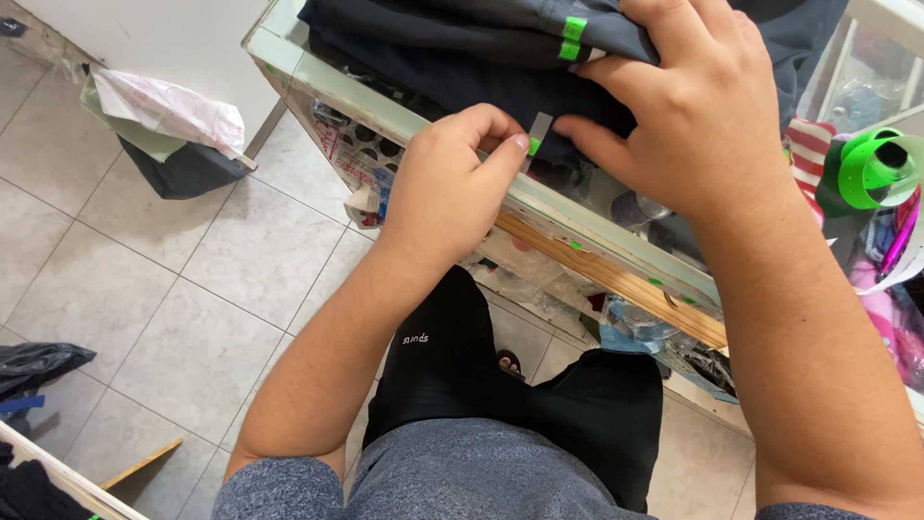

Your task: The person stands at a glass counter and repeatedly applies small green tags to a stack of folded black pants. They peel the tags from a roll, place them on the waistband of the pants, and press them down to secure them.

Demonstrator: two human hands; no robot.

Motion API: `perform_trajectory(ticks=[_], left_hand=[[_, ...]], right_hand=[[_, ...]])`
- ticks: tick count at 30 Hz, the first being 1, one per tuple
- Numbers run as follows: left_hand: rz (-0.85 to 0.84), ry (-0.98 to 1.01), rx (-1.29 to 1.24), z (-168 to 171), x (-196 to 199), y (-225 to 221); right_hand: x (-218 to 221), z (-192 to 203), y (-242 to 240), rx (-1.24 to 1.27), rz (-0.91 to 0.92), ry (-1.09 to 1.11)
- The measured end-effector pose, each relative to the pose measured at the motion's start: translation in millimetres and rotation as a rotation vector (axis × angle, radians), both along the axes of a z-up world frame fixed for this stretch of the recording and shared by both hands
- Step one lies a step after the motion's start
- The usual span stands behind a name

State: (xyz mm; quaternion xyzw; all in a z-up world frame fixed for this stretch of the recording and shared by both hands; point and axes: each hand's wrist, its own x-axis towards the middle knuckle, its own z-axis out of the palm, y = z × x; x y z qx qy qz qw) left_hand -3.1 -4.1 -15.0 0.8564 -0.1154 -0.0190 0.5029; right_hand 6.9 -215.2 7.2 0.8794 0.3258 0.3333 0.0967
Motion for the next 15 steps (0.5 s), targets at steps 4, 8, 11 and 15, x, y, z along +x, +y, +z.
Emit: perform_trajectory(ticks=[4,8,11,15], left_hand=[[0.024,0.091,0.022,8.0,-4.0,2.9],[0.011,0.178,-0.064,6.7,-3.9,7.1],[-0.017,0.224,-0.222,-0.4,-5.2,11.9],[-0.065,0.163,-0.354,-17.7,-2.7,21.6]], right_hand=[[-1.0,-0.1,2.2,-0.020,-0.038,-0.005],[-1.5,0.5,3.5,0.002,-0.029,0.002],[-2.0,2.4,5.5,0.032,0.002,0.020],[1.0,2.8,2.9,0.058,0.057,0.008]])
